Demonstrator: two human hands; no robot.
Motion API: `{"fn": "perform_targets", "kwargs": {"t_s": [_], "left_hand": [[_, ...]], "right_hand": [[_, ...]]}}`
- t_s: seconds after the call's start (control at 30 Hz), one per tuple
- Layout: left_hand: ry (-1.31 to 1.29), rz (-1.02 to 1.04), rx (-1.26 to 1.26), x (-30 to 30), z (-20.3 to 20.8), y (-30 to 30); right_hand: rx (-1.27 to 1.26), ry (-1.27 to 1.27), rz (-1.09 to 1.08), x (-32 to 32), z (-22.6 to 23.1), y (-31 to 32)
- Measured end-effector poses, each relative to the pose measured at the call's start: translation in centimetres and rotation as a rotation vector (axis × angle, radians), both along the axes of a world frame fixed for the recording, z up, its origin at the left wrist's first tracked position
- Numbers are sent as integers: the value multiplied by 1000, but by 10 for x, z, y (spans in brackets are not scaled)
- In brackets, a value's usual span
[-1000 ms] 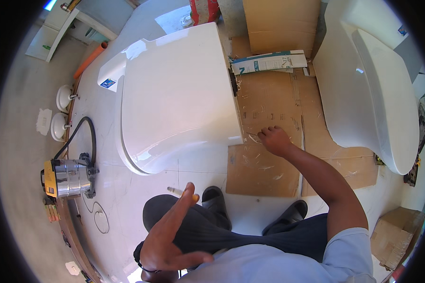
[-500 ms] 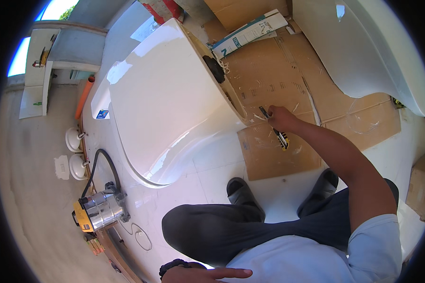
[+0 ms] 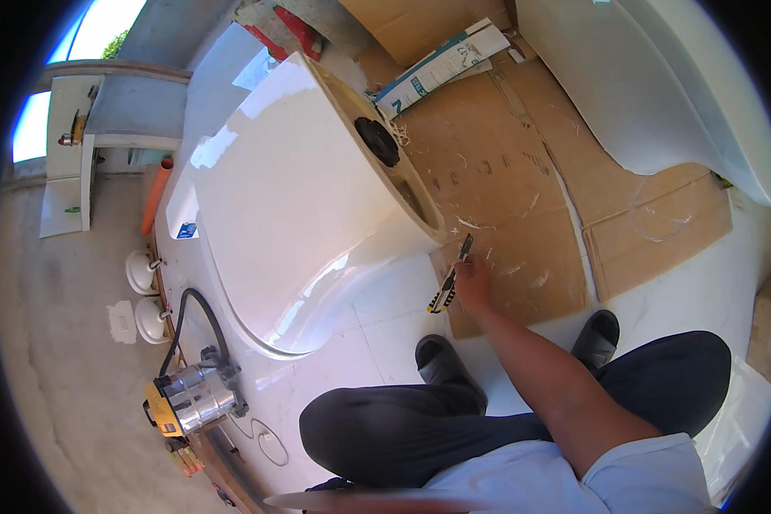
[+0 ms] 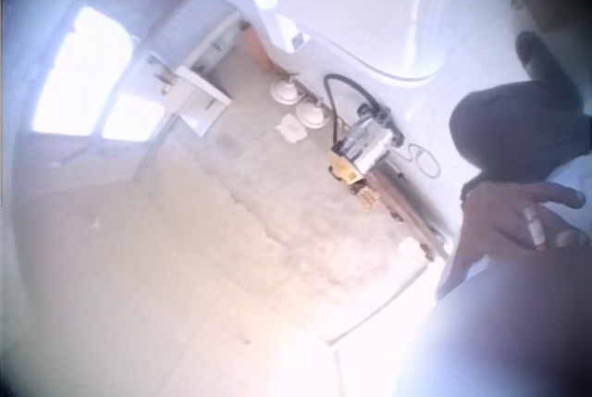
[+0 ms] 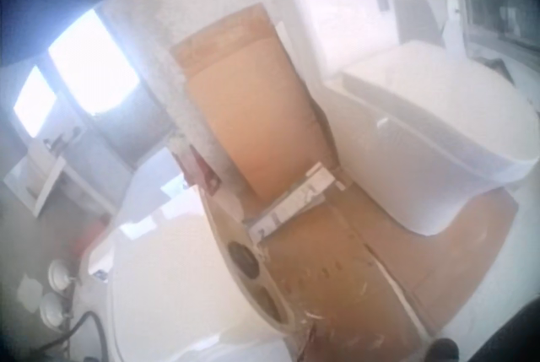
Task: The person kneels on the floor and uses a utility knife to trim excess material from the rim and base of a white toilet. They rotate the toilet to access different sides and continue scraping away the material.
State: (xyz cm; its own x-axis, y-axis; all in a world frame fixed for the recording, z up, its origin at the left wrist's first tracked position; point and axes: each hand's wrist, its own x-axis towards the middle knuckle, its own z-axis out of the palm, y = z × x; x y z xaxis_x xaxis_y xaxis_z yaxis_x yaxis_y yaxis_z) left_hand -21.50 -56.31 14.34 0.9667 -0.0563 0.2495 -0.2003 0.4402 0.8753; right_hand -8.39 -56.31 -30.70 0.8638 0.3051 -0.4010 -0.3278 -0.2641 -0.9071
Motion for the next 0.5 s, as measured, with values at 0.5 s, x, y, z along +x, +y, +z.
{"fn": "perform_targets", "kwargs": {"t_s": [0.5], "left_hand": [[54, 46, 69, 9, -7, 8]], "right_hand": [[60, -200, 104, 4, 40, 31]]}}
